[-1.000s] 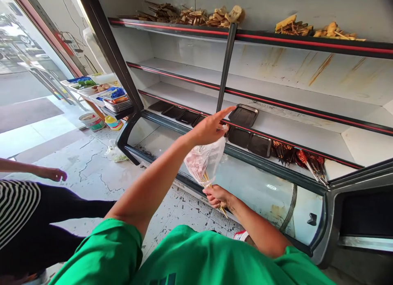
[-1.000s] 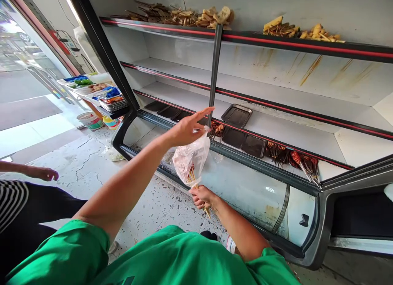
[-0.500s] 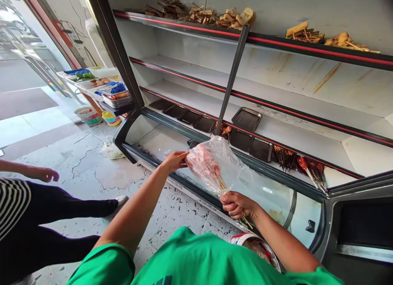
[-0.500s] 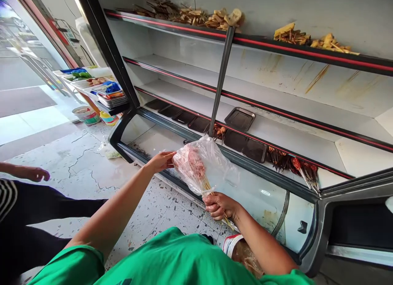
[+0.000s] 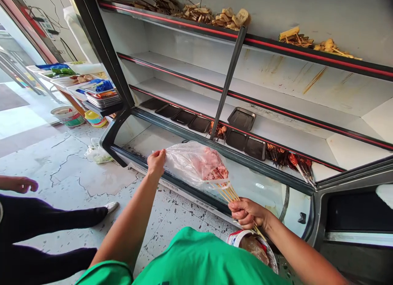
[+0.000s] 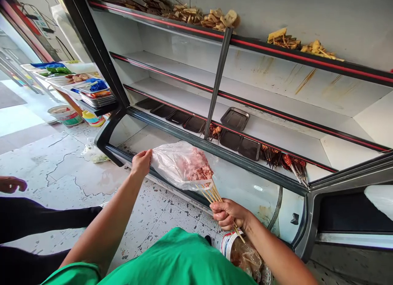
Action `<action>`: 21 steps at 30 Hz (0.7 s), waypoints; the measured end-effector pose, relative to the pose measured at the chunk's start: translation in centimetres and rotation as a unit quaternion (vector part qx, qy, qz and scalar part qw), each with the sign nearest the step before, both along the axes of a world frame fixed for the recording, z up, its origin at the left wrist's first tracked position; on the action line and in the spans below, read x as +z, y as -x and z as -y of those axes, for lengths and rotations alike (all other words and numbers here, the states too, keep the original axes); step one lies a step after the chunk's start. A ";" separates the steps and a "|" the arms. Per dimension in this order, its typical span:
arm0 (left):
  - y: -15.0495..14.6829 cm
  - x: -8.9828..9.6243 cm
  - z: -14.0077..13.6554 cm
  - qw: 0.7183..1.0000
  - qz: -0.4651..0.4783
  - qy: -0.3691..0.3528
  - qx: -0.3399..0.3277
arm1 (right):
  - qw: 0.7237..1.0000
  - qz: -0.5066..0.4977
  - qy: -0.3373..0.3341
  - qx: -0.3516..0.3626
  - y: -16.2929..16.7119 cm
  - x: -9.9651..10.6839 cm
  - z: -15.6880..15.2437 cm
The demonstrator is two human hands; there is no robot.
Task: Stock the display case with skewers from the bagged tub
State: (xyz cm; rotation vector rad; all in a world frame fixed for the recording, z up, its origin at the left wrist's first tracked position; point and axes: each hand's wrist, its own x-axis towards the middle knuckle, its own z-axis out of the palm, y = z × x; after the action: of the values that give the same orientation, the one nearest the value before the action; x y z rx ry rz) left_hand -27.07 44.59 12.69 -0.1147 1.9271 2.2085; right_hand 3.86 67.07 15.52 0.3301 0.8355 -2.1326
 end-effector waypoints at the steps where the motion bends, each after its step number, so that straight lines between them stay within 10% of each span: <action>1: 0.4 0.3 0.5 1.000 0.013 -0.014 0.005 | 1.000 0.005 -0.008 -0.004 -0.2 0.0 0.0; 8: -0.8 1.3 -0.4 0.944 0.197 -0.147 -0.220 | 0.999 0.025 0.008 0.036 -0.3 -0.1 0.2; 21: 2.9 -0.9 -1.5 0.943 0.232 -0.144 -0.189 | 0.997 0.025 0.033 0.069 -4.4 2.1 1.8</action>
State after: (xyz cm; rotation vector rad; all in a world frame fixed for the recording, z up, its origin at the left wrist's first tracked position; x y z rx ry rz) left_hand -29.93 46.09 11.83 -0.1812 1.2453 1.9560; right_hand 8.29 65.32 17.61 0.2834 0.7367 -2.0103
